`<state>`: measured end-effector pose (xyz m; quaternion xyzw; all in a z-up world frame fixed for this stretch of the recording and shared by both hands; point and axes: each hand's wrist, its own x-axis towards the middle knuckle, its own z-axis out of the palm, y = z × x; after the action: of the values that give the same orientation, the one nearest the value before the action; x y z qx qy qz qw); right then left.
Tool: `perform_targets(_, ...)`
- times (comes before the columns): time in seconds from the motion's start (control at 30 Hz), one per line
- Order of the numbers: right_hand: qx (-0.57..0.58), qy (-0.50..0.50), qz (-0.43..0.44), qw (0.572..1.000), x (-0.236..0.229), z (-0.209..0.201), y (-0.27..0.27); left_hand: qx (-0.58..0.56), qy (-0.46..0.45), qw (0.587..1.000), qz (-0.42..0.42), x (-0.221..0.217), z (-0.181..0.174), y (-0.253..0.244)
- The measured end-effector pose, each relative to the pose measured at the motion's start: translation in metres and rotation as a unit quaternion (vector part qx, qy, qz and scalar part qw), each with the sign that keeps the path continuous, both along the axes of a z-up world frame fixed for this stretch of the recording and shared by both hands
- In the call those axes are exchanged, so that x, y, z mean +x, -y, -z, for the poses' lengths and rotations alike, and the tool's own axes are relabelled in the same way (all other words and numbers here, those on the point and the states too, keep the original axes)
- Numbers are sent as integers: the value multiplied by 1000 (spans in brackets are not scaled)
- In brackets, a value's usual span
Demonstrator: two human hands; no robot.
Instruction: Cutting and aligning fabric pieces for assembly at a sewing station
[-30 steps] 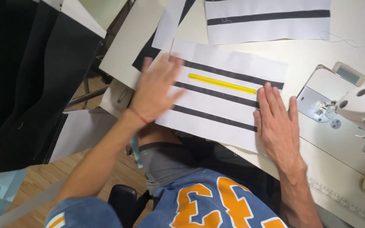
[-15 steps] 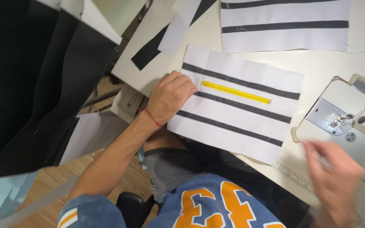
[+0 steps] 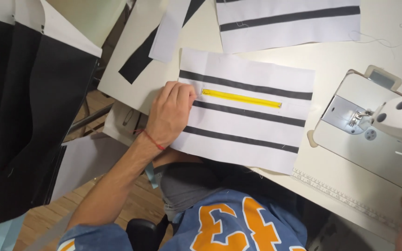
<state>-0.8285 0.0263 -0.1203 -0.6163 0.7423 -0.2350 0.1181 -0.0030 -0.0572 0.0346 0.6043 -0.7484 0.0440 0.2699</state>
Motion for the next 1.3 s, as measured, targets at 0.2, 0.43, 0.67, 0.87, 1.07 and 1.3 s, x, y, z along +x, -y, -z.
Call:
perform_targets(0.2, 196, 89, 123, 969, -9, -25, -13, 39, -28, 999, 0, 2, -3, -1)
perform_targets(0.43, 201, 642, -412, 614, 262, -120, -24, 85, -79, 992, 49, -16, -3, -13)
perform_targets(0.67, 552, 608, -404, 403, 508, -192, 47, 107, -124, 986, 39, -14, 8, -16)
perform_targets(0.87, 555, 567, -375, 479, 521, -189, 66, 87, -116, 989, 31, -13, 9, -18)
perform_targets(1.07, 594, 572, -345, 447, 513, -188, 63, 100, -113, 988, 28, -14, 5, -21)
perform_targets(1.3, 524, 596, -326, 513, 535, -170, 57, 134, -125, 982, 52, -14, -13, -31)
